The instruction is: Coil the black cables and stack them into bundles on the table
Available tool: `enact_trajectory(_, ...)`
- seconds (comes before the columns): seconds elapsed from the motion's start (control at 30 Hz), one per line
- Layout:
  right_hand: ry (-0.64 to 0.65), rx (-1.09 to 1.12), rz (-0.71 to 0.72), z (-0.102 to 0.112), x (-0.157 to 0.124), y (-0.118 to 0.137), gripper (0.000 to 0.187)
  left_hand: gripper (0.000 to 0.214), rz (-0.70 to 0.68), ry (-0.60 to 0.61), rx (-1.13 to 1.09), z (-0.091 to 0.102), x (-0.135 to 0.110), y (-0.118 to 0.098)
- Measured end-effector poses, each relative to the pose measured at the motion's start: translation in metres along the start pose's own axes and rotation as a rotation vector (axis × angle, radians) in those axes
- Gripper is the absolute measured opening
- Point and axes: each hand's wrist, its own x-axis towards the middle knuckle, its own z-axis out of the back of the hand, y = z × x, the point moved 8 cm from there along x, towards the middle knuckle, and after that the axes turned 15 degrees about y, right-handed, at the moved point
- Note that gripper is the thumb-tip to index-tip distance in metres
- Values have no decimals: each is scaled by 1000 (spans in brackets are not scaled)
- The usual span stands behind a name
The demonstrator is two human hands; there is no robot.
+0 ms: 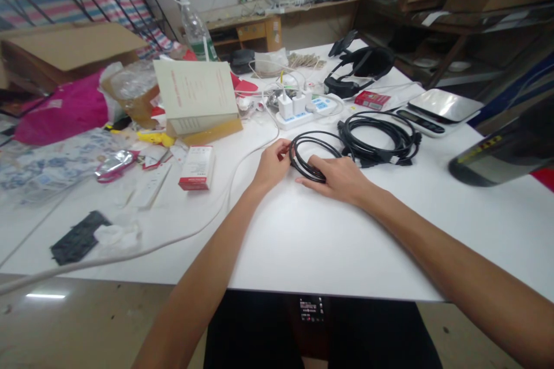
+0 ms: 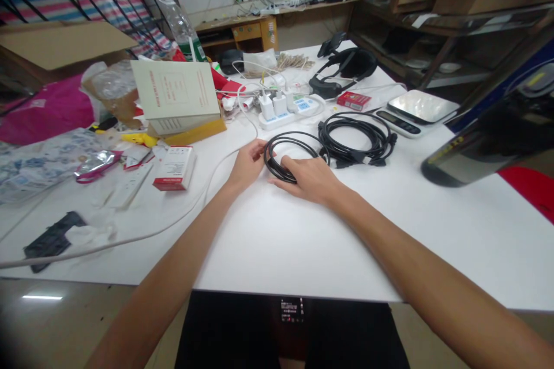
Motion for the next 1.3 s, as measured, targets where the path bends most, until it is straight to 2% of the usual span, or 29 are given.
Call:
enact_trajectory(0.1,32,65,3,-1,1,-5,61,13,-3,51,144,-1,-2,-5)
enact_trajectory(0.2,14,117,17,0,1,-8,65,10,-18,112,282,0,-3,-10)
enact_trajectory(0.3,-36,151,-2,5,0,-14,59,4,-49,151,373,3,-4,-11)
enact_trajectory(0.4,-94,173,-23,9,-1,-21,52,13,-75,135,407,9,-3,-8)
enact_trajectory(0.53,-137,170,-9,13,-2,-25,53,34,-63,93,407,14,-2,-1)
enact_trajectory(0.83,-147,152,18,15,-4,-26,52,48,-39,101,352,15,1,6)
enact_trajectory(0.97,-208,210,28,21,-8,-26,45,46,-27,119,292,14,2,6)
enact_trajectory(1.1,-257,228,30,29,-12,-22,42,34,-2,144,179,13,1,4)
enact_trajectory(1.3,-270,97,151,36,-14,10,50,32,-2,179,148,14,-1,-1)
